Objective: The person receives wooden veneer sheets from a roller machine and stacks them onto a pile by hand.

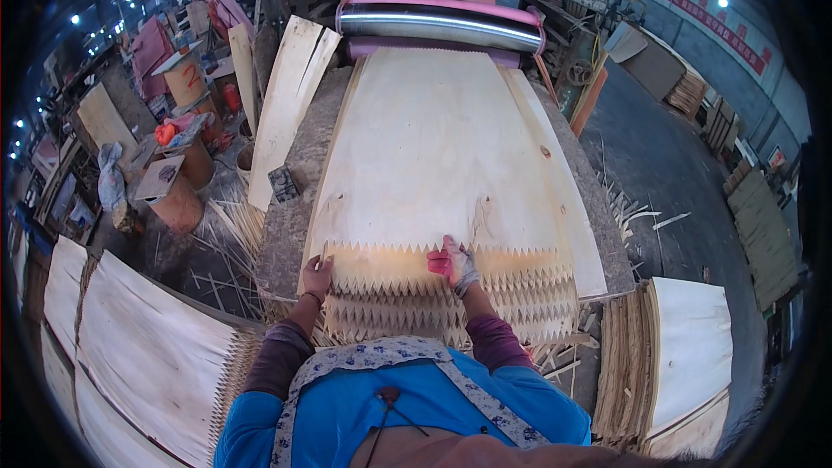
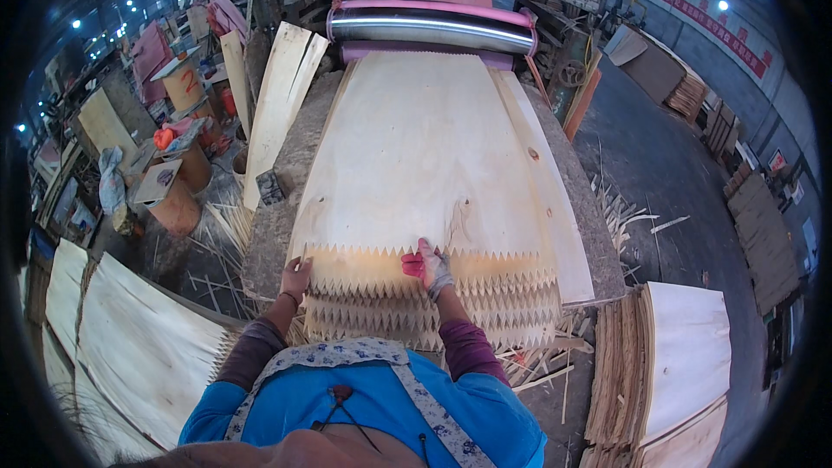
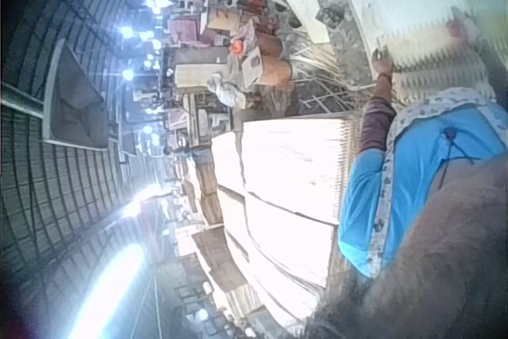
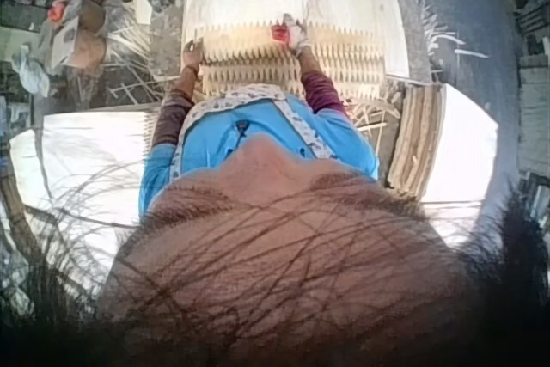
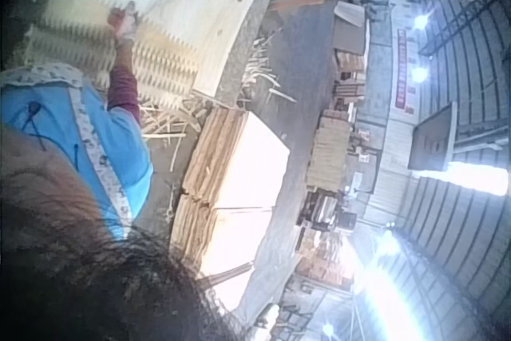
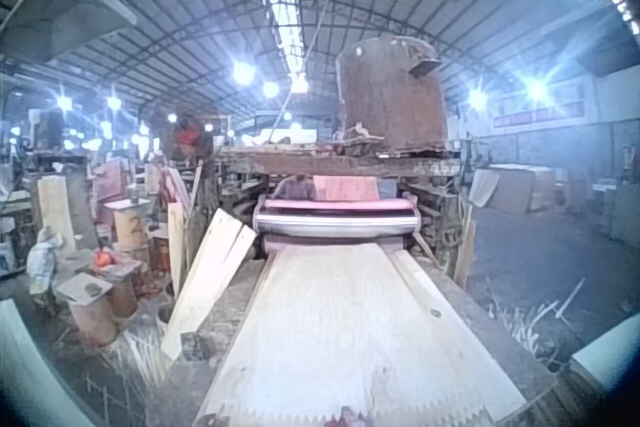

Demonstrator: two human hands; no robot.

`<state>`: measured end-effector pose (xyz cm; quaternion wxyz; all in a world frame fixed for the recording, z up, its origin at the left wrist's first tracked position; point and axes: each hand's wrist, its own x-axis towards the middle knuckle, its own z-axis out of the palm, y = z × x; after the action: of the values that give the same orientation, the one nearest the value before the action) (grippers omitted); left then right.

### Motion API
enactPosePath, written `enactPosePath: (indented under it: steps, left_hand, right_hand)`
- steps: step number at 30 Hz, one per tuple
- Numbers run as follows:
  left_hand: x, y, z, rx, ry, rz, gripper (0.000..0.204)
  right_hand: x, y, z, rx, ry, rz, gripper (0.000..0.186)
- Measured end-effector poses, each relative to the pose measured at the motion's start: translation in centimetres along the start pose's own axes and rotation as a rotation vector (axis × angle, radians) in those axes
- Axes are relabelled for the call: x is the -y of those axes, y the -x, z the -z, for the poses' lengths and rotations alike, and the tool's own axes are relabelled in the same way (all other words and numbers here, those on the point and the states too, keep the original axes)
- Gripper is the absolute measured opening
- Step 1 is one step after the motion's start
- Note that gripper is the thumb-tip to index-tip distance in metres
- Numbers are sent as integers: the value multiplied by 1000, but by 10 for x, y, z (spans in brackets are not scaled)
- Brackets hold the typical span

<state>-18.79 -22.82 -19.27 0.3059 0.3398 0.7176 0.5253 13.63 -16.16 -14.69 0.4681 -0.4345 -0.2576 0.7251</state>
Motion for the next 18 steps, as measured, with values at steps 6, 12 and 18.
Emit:
enactPosePath:
  steps: [6,12,18]
  left_hand:
    - [3,-2,0,-2,24,41,44]
    - [-17,11,-1,-19,87,33,40]
    - [-13,10,1,-21,83,15,43]
  right_hand:
    - [5,3,-4,-1,-11,-10,33]
    - [11,9,4,140,-175,-124,35]
    - [36,14,-13,223,-254,-206,43]
